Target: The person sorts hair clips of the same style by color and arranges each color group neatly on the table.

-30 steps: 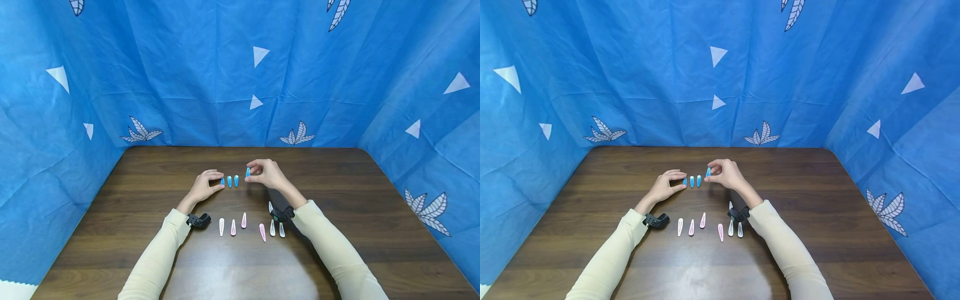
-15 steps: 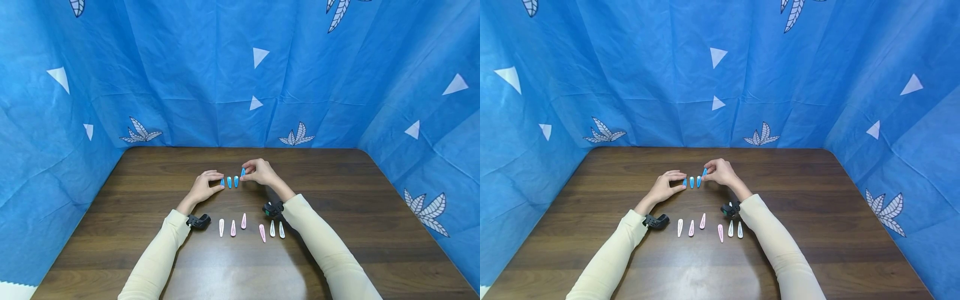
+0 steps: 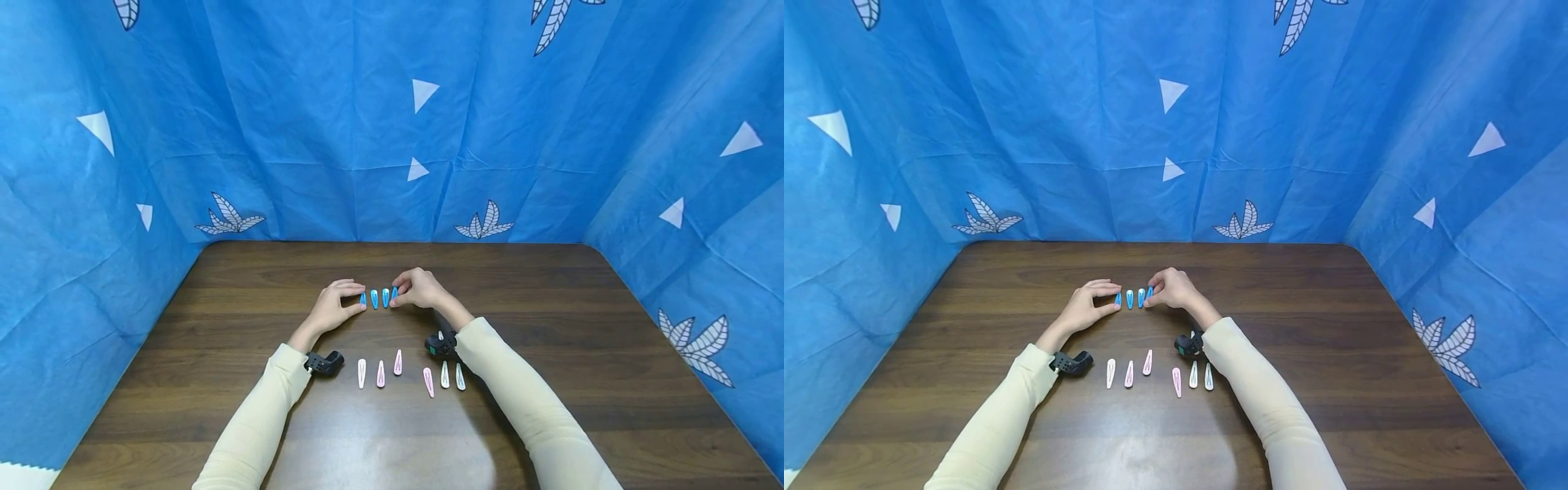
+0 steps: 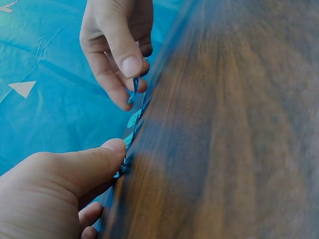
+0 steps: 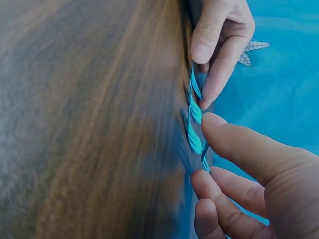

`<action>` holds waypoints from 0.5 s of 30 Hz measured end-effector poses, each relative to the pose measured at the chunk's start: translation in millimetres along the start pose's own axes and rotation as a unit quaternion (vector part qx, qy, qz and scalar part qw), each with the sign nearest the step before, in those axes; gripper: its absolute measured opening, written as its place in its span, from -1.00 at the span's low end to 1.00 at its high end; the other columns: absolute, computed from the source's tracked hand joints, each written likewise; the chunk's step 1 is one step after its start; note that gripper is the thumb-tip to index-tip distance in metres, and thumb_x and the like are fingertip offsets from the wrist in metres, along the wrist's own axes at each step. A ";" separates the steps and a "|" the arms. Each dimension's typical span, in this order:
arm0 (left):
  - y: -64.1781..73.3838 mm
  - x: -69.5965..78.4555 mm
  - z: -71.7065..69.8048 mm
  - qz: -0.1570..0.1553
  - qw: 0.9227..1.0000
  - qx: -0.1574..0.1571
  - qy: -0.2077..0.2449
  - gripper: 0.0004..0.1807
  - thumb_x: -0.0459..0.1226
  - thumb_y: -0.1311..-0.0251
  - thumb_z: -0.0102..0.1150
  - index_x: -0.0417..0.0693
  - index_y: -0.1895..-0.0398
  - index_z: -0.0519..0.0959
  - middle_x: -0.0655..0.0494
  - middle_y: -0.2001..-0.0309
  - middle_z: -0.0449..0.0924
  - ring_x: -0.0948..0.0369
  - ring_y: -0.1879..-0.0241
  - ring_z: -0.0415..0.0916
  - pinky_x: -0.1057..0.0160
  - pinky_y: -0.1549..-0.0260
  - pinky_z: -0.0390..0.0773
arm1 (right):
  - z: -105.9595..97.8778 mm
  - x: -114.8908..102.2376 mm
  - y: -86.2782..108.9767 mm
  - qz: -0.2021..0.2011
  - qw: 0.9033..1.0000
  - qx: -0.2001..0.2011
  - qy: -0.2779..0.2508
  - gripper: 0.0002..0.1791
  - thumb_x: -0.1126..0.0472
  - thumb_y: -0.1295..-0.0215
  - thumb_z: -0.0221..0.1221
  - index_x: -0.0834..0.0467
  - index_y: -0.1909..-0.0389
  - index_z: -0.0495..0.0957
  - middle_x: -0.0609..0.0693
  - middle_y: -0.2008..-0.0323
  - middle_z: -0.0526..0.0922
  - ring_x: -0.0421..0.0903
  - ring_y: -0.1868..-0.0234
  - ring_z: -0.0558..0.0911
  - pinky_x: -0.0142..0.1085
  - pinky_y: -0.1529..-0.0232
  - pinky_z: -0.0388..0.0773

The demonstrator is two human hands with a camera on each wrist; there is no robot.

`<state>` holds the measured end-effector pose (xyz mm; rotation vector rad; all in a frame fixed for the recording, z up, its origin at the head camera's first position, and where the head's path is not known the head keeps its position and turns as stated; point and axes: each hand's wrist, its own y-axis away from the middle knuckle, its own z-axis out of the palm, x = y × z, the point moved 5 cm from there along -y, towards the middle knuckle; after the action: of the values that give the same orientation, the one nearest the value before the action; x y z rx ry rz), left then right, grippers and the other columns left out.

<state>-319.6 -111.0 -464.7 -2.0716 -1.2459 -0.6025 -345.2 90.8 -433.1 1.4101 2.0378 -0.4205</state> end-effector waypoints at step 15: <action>2.1 1.4 -0.4 -0.003 1.000 -0.001 -0.004 -0.55 -0.24 -0.12 0.37 -0.21 -0.09 0.62 -0.08 -0.11 0.63 -0.06 -0.33 0.33 -0.10 -0.32 0.26 | 5.6 2.9 -0.7 -0.001 1.000 -0.008 0.011 -0.48 0.13 0.03 0.50 0.21 0.01 0.65 -0.02 0.35 0.65 -0.16 0.34 0.54 -0.37 0.30 0.49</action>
<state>-317.1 -111.2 -464.1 -2.0739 -1.2557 -0.5988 -344.8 89.4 -439.3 1.4090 2.0550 -0.3894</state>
